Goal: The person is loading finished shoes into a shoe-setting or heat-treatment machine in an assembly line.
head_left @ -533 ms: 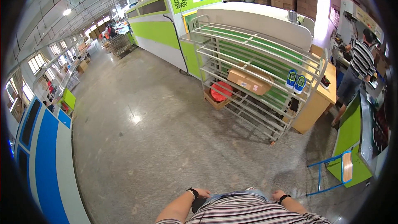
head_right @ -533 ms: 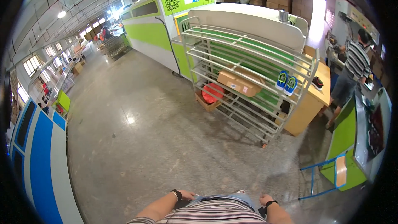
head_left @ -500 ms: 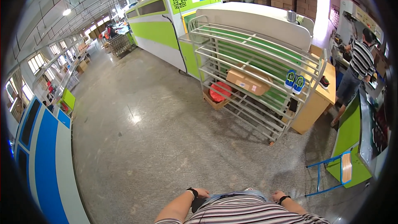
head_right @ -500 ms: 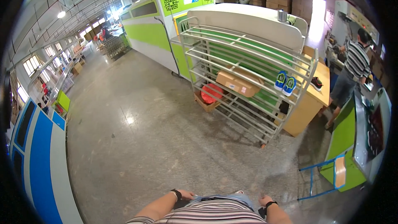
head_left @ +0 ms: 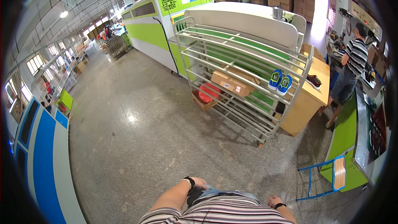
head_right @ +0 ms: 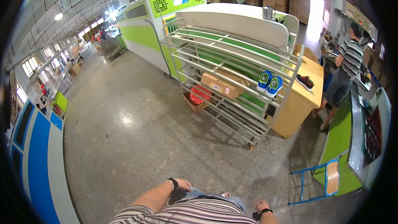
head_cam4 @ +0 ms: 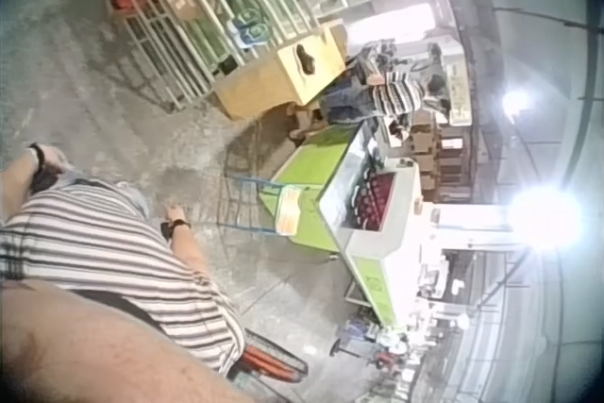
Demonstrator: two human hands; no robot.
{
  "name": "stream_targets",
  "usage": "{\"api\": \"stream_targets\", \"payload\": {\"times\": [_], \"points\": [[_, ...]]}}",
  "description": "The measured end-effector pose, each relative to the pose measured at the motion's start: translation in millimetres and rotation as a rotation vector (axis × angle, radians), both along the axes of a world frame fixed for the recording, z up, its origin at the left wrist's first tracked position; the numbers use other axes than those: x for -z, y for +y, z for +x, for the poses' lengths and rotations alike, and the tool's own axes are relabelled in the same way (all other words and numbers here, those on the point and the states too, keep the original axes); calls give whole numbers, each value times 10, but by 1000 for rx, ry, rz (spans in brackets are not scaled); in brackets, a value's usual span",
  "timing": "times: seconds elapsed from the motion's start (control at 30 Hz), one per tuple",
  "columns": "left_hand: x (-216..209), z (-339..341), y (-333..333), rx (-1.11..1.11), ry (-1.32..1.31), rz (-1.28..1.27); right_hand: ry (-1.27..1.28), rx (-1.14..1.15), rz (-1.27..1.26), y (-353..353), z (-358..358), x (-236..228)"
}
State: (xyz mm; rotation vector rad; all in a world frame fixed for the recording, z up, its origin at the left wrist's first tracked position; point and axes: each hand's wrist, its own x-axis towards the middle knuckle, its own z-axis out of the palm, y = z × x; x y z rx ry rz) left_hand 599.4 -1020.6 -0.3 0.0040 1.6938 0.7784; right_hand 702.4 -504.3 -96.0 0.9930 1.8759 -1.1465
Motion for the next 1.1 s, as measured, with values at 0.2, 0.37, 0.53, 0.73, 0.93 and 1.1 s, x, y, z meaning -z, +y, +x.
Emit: {"api": "stream_targets", "payload": {"times": [0.2, 0.37, 0.53, 0.73, 0.93, 1.1], "points": [[264, -299, 46, -36, 71, 14, -53, -185, 128, -2, 249, -274], [148, -635, 371, 243, 107, 59, -72, -245, 200, 346, 822, 748], [34, -931, 657, 429, 123, 15, -53, -329, 229, 299, 1002, 913], [80, -1218, 513, 498, 193, -30, -93, -462, 312, -21, 843, 613], [41, -1531, 154, 485, 177, 11, -29, -491, 311, -324, 410, 422], [72, -1752, -31, 464, 89, 54, 12, 117, 143, -695, -221, 172]]}}
